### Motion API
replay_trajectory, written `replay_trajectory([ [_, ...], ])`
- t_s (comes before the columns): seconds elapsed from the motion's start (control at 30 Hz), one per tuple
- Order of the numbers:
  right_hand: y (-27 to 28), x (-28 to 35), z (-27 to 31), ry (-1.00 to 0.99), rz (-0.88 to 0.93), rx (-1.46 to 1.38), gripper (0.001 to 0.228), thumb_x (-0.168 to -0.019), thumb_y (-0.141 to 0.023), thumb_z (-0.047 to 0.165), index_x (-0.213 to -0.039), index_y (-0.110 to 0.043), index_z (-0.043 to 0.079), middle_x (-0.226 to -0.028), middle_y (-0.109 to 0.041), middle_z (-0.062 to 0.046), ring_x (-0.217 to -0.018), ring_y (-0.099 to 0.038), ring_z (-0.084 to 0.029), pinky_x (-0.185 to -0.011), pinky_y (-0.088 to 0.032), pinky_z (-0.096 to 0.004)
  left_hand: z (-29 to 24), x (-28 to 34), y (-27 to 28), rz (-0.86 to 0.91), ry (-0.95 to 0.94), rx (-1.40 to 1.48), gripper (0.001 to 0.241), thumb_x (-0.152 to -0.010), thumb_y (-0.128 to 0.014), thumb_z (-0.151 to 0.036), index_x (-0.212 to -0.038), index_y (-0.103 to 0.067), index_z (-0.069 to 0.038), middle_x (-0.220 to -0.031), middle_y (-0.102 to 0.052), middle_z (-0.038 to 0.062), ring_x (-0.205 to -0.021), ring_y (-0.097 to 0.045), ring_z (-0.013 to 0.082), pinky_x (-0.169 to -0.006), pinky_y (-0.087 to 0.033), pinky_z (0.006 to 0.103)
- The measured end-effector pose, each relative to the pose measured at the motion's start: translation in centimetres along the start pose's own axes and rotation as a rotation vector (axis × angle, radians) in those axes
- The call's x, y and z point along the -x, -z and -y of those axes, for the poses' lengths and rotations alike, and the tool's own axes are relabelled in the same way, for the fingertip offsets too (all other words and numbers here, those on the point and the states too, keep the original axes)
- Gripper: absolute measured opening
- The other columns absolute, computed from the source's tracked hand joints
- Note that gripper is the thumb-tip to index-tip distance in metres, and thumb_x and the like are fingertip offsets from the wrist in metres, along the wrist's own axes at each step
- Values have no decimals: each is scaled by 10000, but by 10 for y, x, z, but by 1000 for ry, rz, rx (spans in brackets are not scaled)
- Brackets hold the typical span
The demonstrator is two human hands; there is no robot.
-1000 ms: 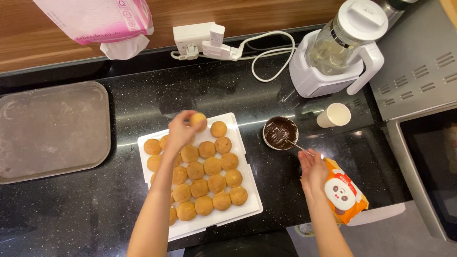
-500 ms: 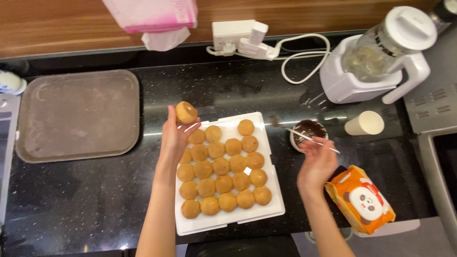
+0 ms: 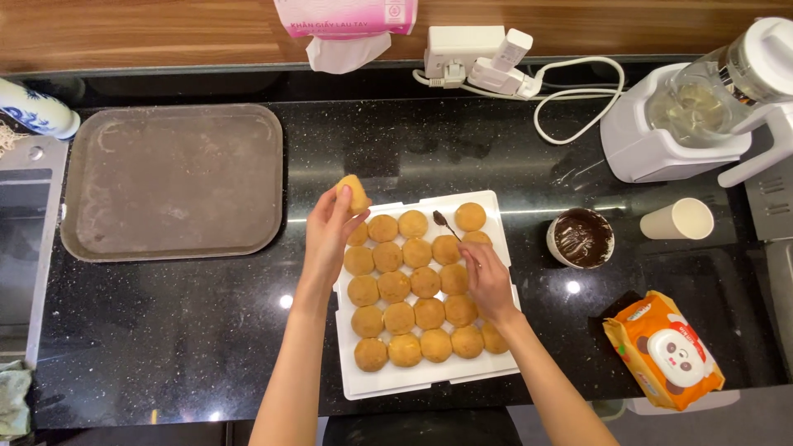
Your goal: Dipping small pastries into chocolate and arranging them on a board in heart and grid patterns
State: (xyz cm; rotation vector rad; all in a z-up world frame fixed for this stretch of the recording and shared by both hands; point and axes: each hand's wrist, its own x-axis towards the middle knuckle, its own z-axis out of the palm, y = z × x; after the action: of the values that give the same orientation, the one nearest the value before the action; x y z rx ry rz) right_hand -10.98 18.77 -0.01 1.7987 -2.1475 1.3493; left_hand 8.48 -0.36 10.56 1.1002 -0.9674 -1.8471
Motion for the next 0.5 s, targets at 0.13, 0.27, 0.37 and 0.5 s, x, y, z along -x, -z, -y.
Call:
replay_trajectory([
  [0.13,-3,0,0,-6,8,55,138,-1054,-558,34,-1123,-676,50,-936,-680,-53,-840,-707,-255,-761,-590,-354,7,-6,2,1,-30,-63,572,-952,-724,-340,-1369,-575,23,-1214,-645,226,-1064,-700,310,-987,-574,451],
  [0.27,0,-3,2,18,-25,90,139,-1063,-547,45,-1131,-668,47,-947,-670,-62,-842,-697,-275,-756,-585,-363,3,-4,-5,35,-50,-136,581,-926,-760,-365,-1346,-609,7,-1204,-667,214,-1093,-695,302,-974,-570,443],
  [0.37,0,-4,3,22,-34,107,134,-1060,-553,48,-1123,-671,46,-941,-678,-55,-830,-701,-268,-751,-587,-358,8,-7,-6,49,-74,-186,580,-907,-786,-368,-1340,-628,-16,-1199,-676,197,-1102,-695,288,-977,-563,438],
  [0.5,2,-6,5,35,-32,114,128,-1059,-556,46,-1111,-673,48,-931,-678,-55,-821,-701,-270,-740,-585,-359,14,-10,-13,57,-80,-248,574,-888,-809,-331,-1347,-626,-39,-1199,-678,183,-1088,-699,259,-962,-579,417],
])
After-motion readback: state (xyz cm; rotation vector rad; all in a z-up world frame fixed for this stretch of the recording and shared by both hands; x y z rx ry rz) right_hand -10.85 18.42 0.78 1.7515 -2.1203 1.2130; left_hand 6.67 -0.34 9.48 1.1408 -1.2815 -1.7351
